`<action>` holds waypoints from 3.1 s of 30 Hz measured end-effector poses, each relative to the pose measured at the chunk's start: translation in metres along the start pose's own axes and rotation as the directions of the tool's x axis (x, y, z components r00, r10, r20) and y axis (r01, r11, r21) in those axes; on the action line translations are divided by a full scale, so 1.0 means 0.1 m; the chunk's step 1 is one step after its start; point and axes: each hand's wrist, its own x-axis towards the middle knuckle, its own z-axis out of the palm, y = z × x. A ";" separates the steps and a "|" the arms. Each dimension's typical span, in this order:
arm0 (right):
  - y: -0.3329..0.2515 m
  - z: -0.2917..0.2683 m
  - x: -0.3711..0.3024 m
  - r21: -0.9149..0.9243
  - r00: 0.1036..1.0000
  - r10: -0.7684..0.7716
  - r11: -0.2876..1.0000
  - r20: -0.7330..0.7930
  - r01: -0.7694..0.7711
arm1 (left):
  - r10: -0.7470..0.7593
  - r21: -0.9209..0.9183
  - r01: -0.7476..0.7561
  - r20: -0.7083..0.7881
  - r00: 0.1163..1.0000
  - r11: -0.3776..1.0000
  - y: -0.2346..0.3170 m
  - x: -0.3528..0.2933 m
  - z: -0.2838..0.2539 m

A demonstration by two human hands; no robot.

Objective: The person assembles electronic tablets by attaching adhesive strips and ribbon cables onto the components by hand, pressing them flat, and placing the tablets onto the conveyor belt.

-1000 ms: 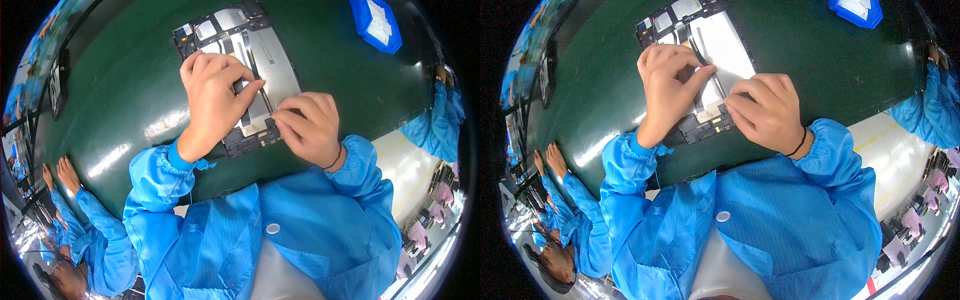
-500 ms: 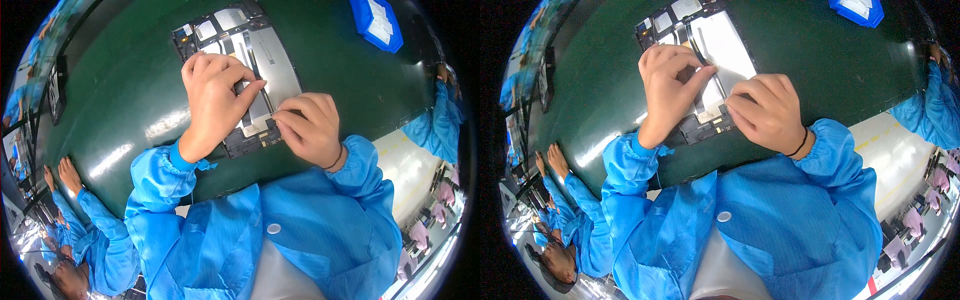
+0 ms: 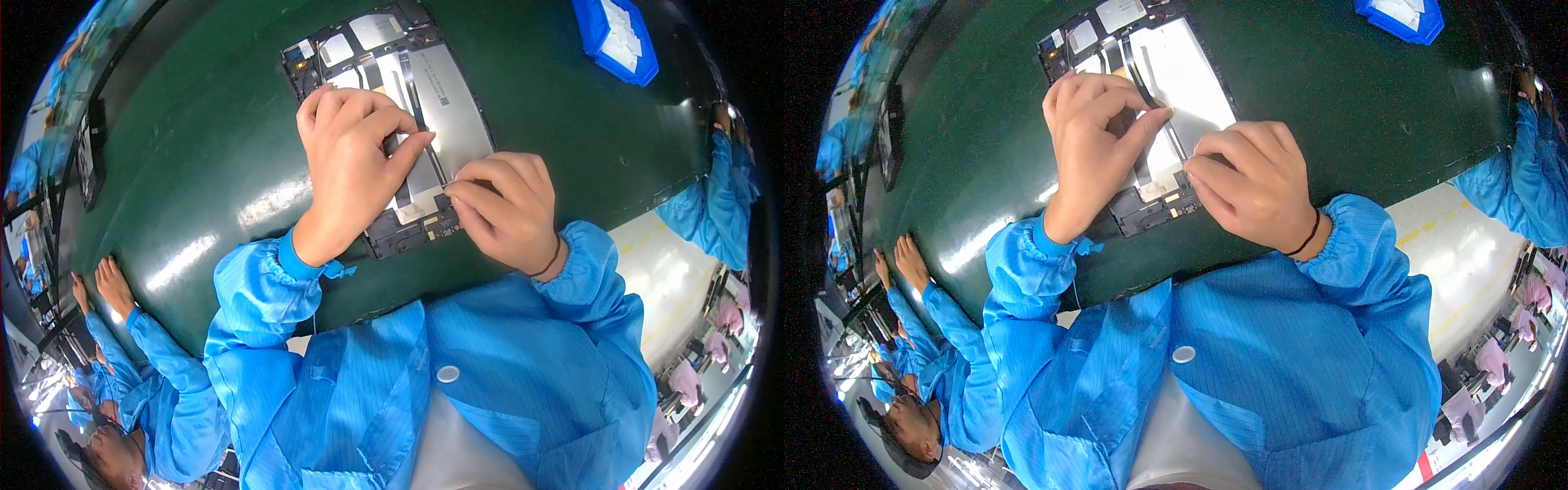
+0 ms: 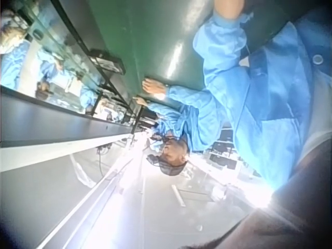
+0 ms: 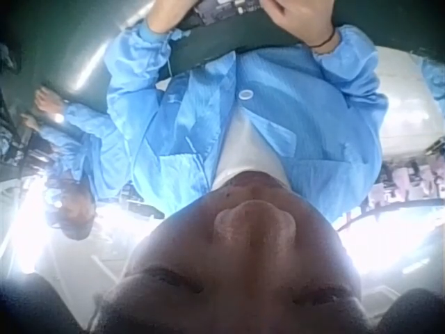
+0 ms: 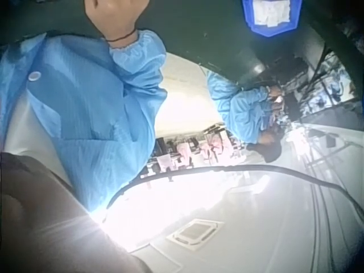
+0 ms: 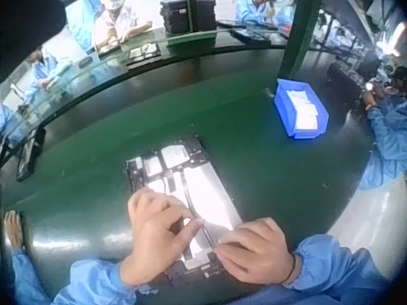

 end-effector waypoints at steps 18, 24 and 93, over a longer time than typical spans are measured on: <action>-0.24 -0.12 0.12 -0.170 0.969 -0.001 0.984 0.249 0.045 | -0.027 -0.056 0.020 -0.133 0.991 0.998 -0.05 -0.05 0.03; 0.27 0.01 0.36 -0.040 0.973 0.014 0.999 0.231 -0.005 | -0.214 -0.320 0.120 -0.279 0.936 0.940 -0.06 -0.26 -0.03; 1.69 0.30 0.50 0.637 0.908 -0.303 0.769 0.288 0.054 | 0.078 -0.239 -0.068 0.033 0.996 0.969 0.32 0.20 1.29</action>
